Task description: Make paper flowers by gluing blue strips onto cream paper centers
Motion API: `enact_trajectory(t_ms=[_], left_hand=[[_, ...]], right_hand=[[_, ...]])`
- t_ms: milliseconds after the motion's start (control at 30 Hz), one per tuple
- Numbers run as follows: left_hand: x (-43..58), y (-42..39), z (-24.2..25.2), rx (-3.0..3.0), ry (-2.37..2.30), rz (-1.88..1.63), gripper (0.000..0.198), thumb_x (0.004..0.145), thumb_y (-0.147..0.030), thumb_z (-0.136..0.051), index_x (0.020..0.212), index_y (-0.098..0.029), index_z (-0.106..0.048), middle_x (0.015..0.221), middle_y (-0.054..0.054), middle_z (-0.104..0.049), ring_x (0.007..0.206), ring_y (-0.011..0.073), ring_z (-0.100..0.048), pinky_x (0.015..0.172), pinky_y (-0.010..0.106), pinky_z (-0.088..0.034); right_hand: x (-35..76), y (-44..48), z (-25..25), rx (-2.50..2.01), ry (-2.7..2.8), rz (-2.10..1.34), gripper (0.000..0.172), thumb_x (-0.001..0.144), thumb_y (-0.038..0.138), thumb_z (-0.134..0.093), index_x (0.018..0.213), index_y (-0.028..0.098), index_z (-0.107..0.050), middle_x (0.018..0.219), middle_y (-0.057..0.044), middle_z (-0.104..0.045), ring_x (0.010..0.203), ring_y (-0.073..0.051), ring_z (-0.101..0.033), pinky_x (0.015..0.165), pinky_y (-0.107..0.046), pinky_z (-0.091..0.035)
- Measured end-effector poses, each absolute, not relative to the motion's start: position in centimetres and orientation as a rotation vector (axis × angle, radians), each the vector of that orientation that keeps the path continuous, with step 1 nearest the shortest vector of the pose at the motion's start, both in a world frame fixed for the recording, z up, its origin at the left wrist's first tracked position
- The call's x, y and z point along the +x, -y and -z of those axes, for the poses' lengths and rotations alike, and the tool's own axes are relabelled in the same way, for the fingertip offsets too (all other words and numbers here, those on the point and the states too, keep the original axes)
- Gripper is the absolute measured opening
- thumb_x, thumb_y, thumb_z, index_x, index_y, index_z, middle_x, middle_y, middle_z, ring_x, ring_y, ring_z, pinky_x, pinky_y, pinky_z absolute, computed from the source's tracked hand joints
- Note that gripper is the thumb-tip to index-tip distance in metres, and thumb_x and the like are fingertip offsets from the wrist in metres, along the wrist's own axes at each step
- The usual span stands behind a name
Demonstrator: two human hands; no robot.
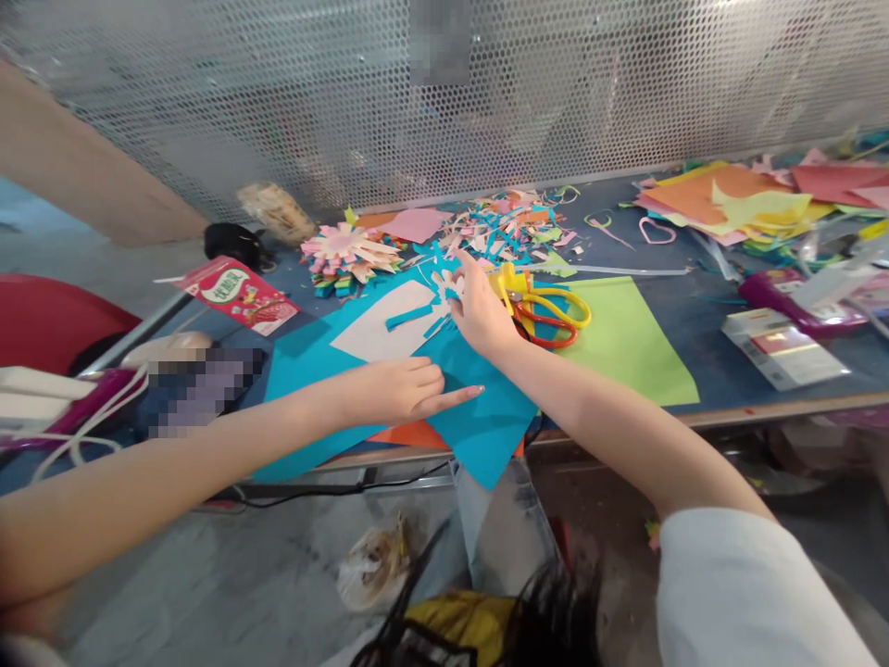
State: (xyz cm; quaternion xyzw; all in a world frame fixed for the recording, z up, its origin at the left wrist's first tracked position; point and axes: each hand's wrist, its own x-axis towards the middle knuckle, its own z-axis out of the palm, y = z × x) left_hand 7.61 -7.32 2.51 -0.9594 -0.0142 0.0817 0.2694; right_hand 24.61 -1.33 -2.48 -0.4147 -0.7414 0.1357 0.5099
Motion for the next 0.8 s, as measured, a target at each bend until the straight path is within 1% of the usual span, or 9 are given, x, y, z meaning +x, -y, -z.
enact_trajectory(t_ms=[100,300,500,633,700,800], left_hand=[[7.7,7.1,-2.3,-2.598,0.057,-0.234,0.058,0.086,-0.001,-0.035,0.142,-0.016,-0.027,0.068,-0.001,-0.058,0.062,0.0132,-0.053,0.061,0.028,-0.039],[7.6,7.0,-2.2,-2.628,0.039,-0.175,0.053,0.087,-0.002,-0.033,0.139,-0.012,-0.031,0.068,0.0,-0.059,0.061,0.0137,-0.054,0.061,0.028,-0.042],[7.0,6.5,-1.9,-2.687,0.068,-0.205,0.051,0.089,-0.004,-0.03,0.14,-0.011,-0.03,0.072,0.001,-0.061,0.065,0.0139,-0.056,0.066,0.027,-0.045],[4.4,5.7,-1.0,-2.744,0.207,-0.184,0.051,0.092,-0.009,-0.026,0.143,-0.013,-0.025,0.073,0.003,-0.062,0.066,0.015,-0.057,0.065,0.027,-0.046],[2.8,5.7,-0.9,-2.816,0.416,-0.047,0.051,0.093,-0.013,-0.024,0.144,-0.013,-0.022,0.077,0.005,-0.063,0.07,0.0161,-0.059,0.067,0.027,-0.048],[1.6,6.3,-1.6,-2.902,0.737,0.209,0.059,0.092,-0.014,-0.029,0.147,-0.013,-0.006,0.089,0.007,-0.066,0.081,0.0155,-0.062,0.076,0.028,-0.05]], right_hand=[[24.6,1.5,2.5,-1.01,1.773,-0.315,0.066,0.077,0.009,-0.046,0.138,0.021,-0.022,0.114,-0.01,-0.051,0.111,-0.021,-0.052,0.092,-0.042,-0.048],[24.6,1.4,2.7,-0.985,1.764,-0.265,0.063,0.076,0.007,-0.049,0.135,0.017,-0.028,0.109,-0.011,-0.052,0.108,-0.021,-0.054,0.092,-0.041,-0.048],[24.7,1.5,2.8,-1.001,1.808,-0.265,0.062,0.077,0.009,-0.048,0.135,0.021,-0.028,0.11,-0.01,-0.053,0.108,-0.02,-0.054,0.092,-0.04,-0.049],[24.6,1.5,2.8,-0.982,1.818,-0.288,0.061,0.078,0.011,-0.048,0.135,0.019,-0.029,0.111,-0.011,-0.054,0.107,-0.021,-0.055,0.091,-0.04,-0.049],[24.6,1.4,2.7,-0.981,1.812,-0.305,0.061,0.077,0.011,-0.049,0.134,0.021,-0.03,0.112,-0.01,-0.054,0.108,-0.02,-0.055,0.092,-0.039,-0.048],[24.5,1.4,2.7,-0.961,1.797,-0.312,0.06,0.077,0.011,-0.049,0.133,0.021,-0.031,0.111,-0.009,-0.054,0.108,-0.02,-0.054,0.094,-0.039,-0.048]])
